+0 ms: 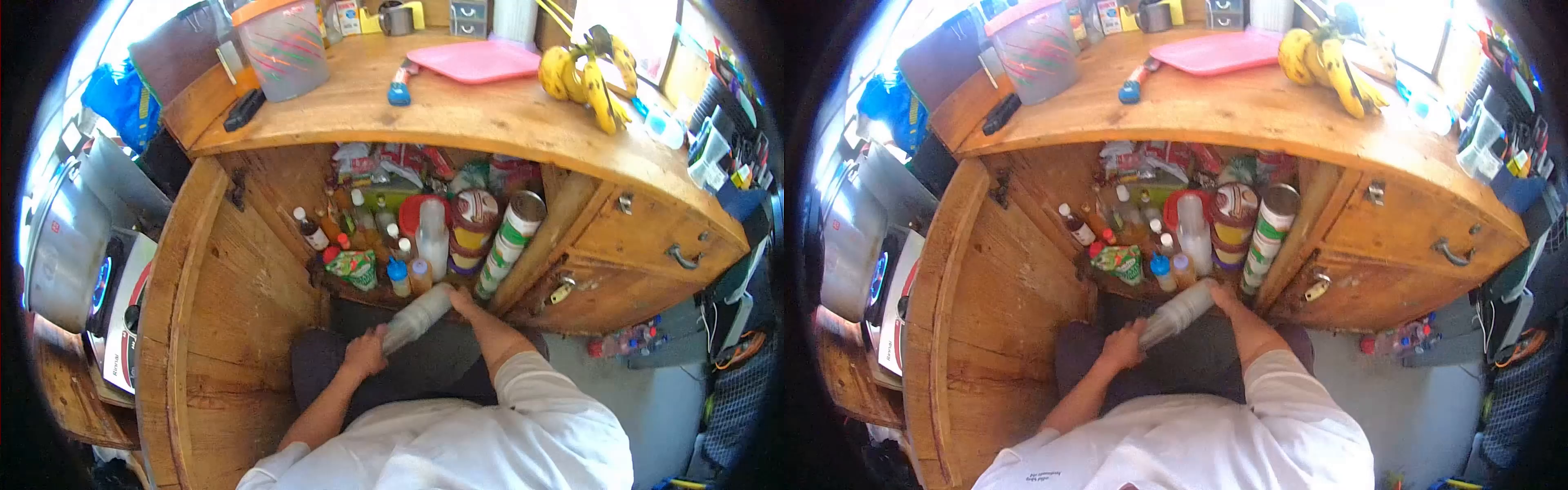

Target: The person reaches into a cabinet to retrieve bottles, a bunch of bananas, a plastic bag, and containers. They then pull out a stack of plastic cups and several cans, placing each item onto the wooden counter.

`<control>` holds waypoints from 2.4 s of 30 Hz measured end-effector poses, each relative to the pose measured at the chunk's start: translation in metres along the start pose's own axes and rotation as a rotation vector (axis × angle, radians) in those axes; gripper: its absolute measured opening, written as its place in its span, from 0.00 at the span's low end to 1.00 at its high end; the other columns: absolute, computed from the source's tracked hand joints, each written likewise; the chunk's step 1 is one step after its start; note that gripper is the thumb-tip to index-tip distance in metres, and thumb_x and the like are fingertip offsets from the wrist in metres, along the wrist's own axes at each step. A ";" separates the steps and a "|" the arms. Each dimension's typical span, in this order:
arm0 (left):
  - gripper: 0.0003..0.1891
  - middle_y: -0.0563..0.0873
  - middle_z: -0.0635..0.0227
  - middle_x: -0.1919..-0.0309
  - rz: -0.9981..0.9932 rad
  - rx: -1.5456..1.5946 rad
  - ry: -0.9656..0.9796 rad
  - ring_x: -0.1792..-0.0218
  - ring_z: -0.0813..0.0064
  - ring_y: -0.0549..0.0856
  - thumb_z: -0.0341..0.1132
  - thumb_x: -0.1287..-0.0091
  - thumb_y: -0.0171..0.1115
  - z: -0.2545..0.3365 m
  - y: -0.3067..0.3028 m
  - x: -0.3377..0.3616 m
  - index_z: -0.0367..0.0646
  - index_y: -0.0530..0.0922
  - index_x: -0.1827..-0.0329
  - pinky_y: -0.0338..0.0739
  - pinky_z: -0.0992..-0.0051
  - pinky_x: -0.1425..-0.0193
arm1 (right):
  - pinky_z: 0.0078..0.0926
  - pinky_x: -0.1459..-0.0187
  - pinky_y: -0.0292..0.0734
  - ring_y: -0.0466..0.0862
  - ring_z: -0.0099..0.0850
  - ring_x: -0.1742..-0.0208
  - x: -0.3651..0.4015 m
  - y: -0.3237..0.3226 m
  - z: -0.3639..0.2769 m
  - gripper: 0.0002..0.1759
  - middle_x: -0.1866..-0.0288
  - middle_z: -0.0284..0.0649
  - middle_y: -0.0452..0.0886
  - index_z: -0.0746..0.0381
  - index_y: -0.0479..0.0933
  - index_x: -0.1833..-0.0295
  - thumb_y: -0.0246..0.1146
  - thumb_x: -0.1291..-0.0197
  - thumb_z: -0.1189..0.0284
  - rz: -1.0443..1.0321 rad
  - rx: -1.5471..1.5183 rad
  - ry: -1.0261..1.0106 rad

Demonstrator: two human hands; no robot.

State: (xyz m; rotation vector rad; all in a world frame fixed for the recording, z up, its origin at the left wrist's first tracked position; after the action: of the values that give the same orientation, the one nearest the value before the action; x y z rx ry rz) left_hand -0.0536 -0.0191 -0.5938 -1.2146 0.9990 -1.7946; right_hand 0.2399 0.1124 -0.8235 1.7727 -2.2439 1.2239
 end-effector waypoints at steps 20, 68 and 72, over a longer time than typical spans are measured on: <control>0.49 0.74 0.42 0.29 1.575 0.865 0.806 0.32 0.49 0.78 0.60 0.31 0.63 0.068 -0.302 0.145 0.29 0.59 0.20 0.72 0.53 0.26 | 0.30 0.43 0.85 0.70 0.33 0.24 0.300 -0.210 -0.233 0.62 0.19 0.45 0.63 0.58 0.46 0.13 0.79 0.44 0.77 -0.752 -0.541 -0.877; 0.46 0.80 0.39 0.39 0.824 0.299 0.205 0.41 0.39 0.84 0.51 0.46 0.81 0.115 -0.125 -0.190 0.37 0.70 0.28 0.82 0.50 0.37 | 0.44 0.43 0.79 0.86 0.47 0.45 0.330 -0.374 -0.391 0.48 0.47 0.56 0.84 0.77 0.67 0.32 0.80 0.49 0.57 1.000 -0.284 -1.153; 0.38 0.89 0.46 0.51 0.570 0.177 -0.029 0.50 0.46 0.90 0.53 0.46 0.81 0.095 -0.082 -0.170 0.38 0.77 0.38 0.86 0.52 0.47 | 0.42 0.43 0.81 0.87 0.46 0.45 0.331 -0.365 -0.393 0.48 0.46 0.56 0.84 0.78 0.66 0.30 0.79 0.48 0.59 1.154 -0.162 -1.224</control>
State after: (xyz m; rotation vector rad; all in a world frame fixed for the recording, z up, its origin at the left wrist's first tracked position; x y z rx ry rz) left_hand 0.0720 0.1479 -0.5607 -0.7448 1.0184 -1.3742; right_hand 0.2609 0.0593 -0.1955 1.1304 -4.1059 -0.4648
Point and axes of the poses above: each hand's wrist, its own x-axis away from the middle knuckle, its own y-axis out of the palm, z = x × y, the point moved 2 cm from there along -x, towards the middle knuckle
